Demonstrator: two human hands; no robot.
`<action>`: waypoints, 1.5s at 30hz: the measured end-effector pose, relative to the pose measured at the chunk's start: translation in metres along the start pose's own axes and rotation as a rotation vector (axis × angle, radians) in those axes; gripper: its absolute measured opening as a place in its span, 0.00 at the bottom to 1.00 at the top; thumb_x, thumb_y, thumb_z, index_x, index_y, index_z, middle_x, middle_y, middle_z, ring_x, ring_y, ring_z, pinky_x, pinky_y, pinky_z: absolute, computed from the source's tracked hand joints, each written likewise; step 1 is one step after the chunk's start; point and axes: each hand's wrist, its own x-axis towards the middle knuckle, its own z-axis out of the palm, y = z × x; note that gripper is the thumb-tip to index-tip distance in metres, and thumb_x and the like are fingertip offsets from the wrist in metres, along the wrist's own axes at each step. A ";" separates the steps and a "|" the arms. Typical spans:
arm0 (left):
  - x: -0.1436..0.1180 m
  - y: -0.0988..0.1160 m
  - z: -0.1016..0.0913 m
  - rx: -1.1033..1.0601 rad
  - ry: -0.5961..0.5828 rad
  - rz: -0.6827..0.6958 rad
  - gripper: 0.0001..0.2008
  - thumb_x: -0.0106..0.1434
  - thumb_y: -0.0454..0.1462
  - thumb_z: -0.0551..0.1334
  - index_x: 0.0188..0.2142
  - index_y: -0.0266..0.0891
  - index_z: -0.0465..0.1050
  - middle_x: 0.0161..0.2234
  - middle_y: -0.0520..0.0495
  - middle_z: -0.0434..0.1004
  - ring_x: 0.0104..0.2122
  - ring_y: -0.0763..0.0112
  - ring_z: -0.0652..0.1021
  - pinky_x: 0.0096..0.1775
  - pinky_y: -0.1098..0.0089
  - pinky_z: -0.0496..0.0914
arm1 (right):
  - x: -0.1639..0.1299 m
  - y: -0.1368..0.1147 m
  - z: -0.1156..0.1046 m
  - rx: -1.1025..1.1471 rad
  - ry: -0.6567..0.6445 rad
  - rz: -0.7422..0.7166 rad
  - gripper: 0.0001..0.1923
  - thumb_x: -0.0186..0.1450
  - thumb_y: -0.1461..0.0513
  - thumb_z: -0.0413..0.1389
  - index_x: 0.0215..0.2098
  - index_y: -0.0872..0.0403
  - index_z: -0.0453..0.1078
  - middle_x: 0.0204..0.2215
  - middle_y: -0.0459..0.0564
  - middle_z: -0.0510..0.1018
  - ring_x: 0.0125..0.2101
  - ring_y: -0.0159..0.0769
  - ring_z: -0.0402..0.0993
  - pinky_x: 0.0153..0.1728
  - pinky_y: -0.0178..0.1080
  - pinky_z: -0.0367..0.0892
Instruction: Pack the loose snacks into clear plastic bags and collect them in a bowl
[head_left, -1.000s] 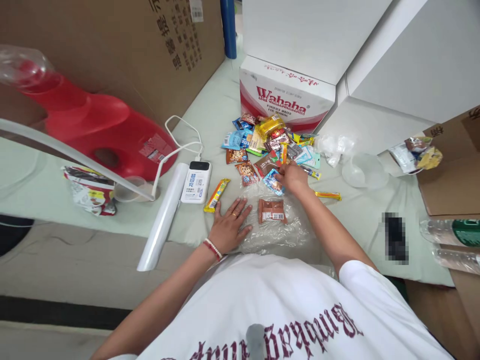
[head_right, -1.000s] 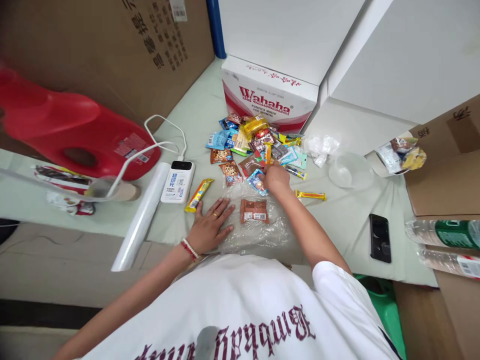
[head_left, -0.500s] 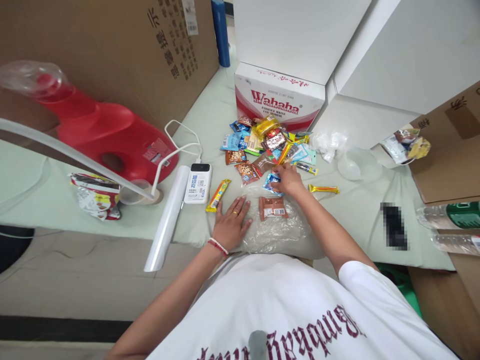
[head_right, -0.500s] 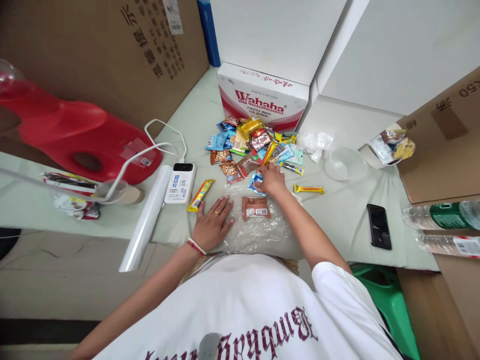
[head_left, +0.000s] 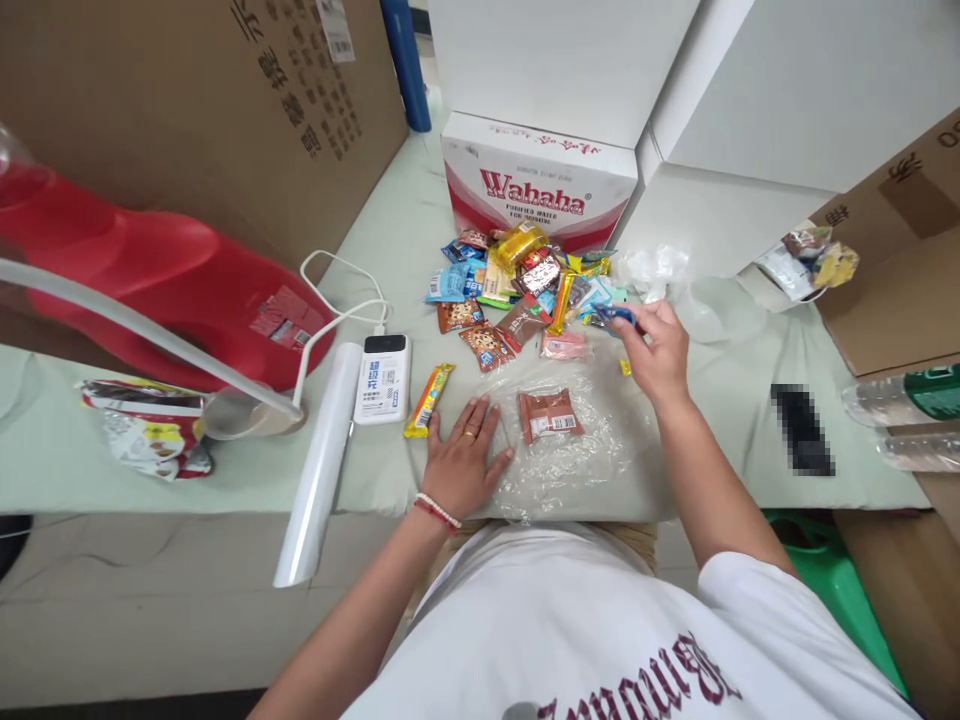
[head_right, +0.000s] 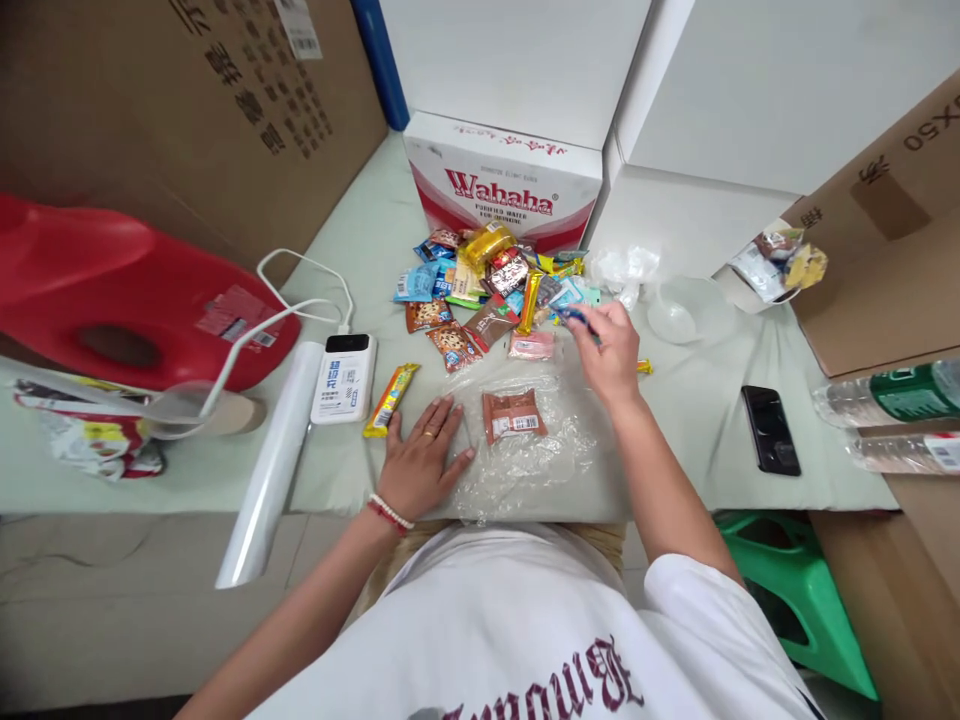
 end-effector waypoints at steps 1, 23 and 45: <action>0.000 -0.001 0.001 -0.009 0.010 0.007 0.32 0.72 0.49 0.54 0.73 0.48 0.56 0.73 0.39 0.56 0.70 0.45 0.64 0.70 0.34 0.43 | -0.015 -0.012 -0.003 -0.052 -0.022 -0.091 0.16 0.74 0.54 0.54 0.51 0.50 0.80 0.37 0.51 0.73 0.39 0.40 0.69 0.41 0.41 0.64; -0.017 -0.016 -0.014 -0.458 -0.028 0.358 0.11 0.74 0.35 0.53 0.47 0.43 0.74 0.48 0.43 0.84 0.53 0.63 0.81 0.56 0.57 0.72 | -0.152 0.017 -0.059 0.149 -0.684 -0.229 0.11 0.75 0.61 0.52 0.48 0.49 0.77 0.46 0.55 0.80 0.45 0.42 0.74 0.46 0.48 0.73; 0.010 0.001 -0.012 -0.502 0.209 -0.047 0.14 0.77 0.41 0.48 0.39 0.43 0.69 0.38 0.46 0.79 0.39 0.65 0.79 0.41 0.65 0.72 | -0.053 -0.025 0.003 0.036 -1.006 -0.331 0.25 0.71 0.59 0.59 0.65 0.46 0.70 0.62 0.56 0.71 0.51 0.44 0.78 0.50 0.43 0.73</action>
